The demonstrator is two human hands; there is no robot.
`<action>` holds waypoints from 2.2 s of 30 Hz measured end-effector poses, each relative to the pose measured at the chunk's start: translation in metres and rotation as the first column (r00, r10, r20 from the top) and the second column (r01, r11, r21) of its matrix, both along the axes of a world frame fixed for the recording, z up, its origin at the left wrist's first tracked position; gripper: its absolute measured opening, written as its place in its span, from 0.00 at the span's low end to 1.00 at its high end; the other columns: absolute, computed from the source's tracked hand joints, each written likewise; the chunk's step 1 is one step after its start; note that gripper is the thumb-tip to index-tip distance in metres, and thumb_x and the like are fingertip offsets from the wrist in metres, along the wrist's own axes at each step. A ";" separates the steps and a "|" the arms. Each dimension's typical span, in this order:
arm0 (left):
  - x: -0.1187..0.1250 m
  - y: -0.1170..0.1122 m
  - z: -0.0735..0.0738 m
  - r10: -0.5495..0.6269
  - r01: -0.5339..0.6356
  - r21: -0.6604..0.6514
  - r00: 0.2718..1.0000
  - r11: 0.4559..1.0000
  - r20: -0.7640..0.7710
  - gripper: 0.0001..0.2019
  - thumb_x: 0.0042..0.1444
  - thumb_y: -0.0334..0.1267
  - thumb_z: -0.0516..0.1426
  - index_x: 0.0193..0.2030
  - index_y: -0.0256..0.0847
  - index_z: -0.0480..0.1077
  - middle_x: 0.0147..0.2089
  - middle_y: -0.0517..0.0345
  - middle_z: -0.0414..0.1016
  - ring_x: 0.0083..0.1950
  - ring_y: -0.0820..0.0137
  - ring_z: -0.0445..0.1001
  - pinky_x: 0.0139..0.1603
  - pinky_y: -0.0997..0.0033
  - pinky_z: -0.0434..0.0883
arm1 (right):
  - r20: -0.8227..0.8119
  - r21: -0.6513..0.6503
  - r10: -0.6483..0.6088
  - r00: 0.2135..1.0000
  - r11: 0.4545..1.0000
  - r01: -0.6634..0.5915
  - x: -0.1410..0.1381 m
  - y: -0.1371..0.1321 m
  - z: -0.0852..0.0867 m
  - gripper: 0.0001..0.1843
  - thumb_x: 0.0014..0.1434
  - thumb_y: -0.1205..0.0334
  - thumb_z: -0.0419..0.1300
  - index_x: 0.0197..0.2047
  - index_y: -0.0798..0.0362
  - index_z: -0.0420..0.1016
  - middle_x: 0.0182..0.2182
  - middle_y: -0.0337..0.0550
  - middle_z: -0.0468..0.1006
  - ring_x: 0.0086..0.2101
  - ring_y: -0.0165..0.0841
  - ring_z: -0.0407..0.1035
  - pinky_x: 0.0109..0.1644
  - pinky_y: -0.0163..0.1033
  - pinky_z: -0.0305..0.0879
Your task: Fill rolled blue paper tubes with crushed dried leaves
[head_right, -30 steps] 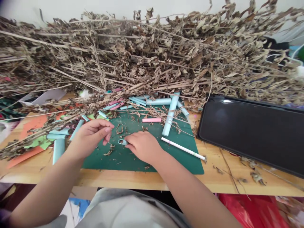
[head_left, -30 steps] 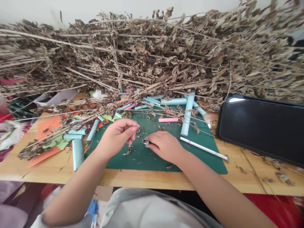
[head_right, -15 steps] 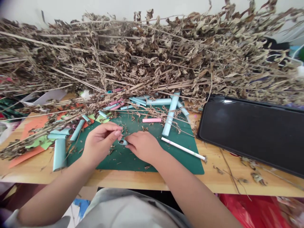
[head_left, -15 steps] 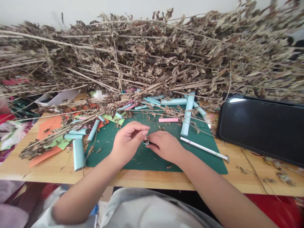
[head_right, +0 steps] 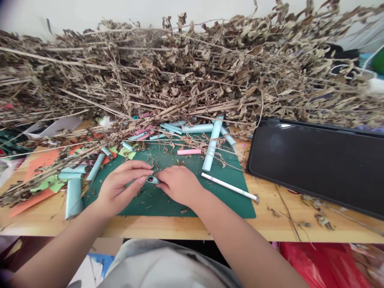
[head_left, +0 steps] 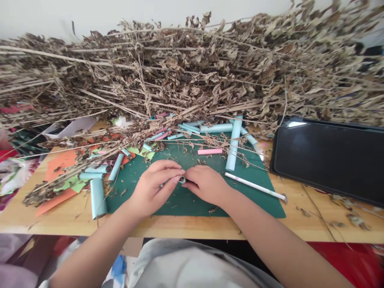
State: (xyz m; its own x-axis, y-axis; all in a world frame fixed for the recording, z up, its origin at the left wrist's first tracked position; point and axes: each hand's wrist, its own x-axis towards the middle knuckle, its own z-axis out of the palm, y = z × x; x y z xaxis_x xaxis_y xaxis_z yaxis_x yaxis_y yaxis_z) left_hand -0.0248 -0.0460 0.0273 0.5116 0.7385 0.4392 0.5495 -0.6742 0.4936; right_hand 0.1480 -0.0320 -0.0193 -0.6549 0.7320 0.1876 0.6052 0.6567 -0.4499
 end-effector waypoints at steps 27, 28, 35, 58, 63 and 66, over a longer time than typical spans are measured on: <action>-0.009 -0.003 0.000 -0.058 0.095 0.146 0.970 0.985 -0.237 0.09 0.50 0.28 0.51 0.38 0.40 0.65 0.47 0.49 0.65 0.48 0.65 0.64 0.48 0.60 0.65 | -0.046 -0.048 0.013 0.999 0.999 -0.016 0.000 0.000 0.000 0.10 0.56 0.62 0.52 0.41 0.53 0.68 0.34 0.43 0.73 0.35 0.33 0.65 0.38 0.37 0.57; -0.010 -0.002 -0.001 -0.062 0.099 0.147 0.970 0.984 -0.237 0.09 0.50 0.28 0.51 0.38 0.40 0.65 0.47 0.49 0.65 0.48 0.65 0.64 0.48 0.60 0.65 | -0.043 -0.047 0.012 0.999 0.999 -0.014 0.000 0.000 0.000 0.10 0.56 0.62 0.52 0.41 0.53 0.68 0.34 0.42 0.73 0.35 0.33 0.65 0.38 0.37 0.57; -0.007 -0.005 0.006 -0.067 0.126 0.154 0.938 0.980 -0.341 0.09 0.51 0.31 0.51 0.40 0.39 0.66 0.48 0.49 0.66 0.49 0.63 0.63 0.49 0.58 0.64 | -0.033 -0.039 0.015 0.999 0.999 -0.016 0.000 0.000 0.000 0.10 0.56 0.62 0.51 0.40 0.53 0.68 0.34 0.43 0.74 0.35 0.33 0.66 0.38 0.37 0.57; 0.004 -0.020 0.031 0.100 -0.046 0.107 0.807 0.993 -0.583 0.11 0.56 0.37 0.47 0.39 0.39 0.68 0.43 0.51 0.67 0.44 0.63 0.65 0.42 0.58 0.68 | 0.006 -0.037 0.019 1.000 0.999 -0.018 -0.001 0.000 0.002 0.10 0.57 0.60 0.51 0.42 0.52 0.67 0.35 0.41 0.73 0.35 0.32 0.65 0.37 0.36 0.55; 0.008 -0.020 0.036 0.092 -0.056 0.076 0.773 0.995 -0.627 0.12 0.55 0.39 0.47 0.39 0.39 0.68 0.42 0.51 0.67 0.44 0.61 0.65 0.41 0.57 0.68 | 0.009 -0.032 -0.001 1.000 0.999 0.001 0.000 -0.001 0.002 0.10 0.56 0.60 0.52 0.41 0.52 0.68 0.34 0.40 0.73 0.35 0.33 0.65 0.36 0.36 0.55; 0.011 -0.020 0.038 0.050 -0.038 0.033 0.755 0.999 -0.654 0.11 0.54 0.40 0.48 0.38 0.39 0.68 0.40 0.52 0.68 0.43 0.61 0.65 0.41 0.56 0.69 | 0.015 -0.029 0.003 1.000 1.000 -0.002 0.000 -0.001 0.003 0.09 0.56 0.60 0.51 0.40 0.51 0.68 0.34 0.40 0.73 0.35 0.32 0.66 0.36 0.36 0.54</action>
State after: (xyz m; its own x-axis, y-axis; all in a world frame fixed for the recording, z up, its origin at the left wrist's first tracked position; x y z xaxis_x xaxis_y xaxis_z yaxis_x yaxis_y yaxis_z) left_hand -0.0140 -0.0656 0.0649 0.6458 0.7632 0.0220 0.7635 -0.6458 -0.0088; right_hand 0.1477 -0.0330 -0.0164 -0.6592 0.7355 0.1564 0.6103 0.6448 -0.4602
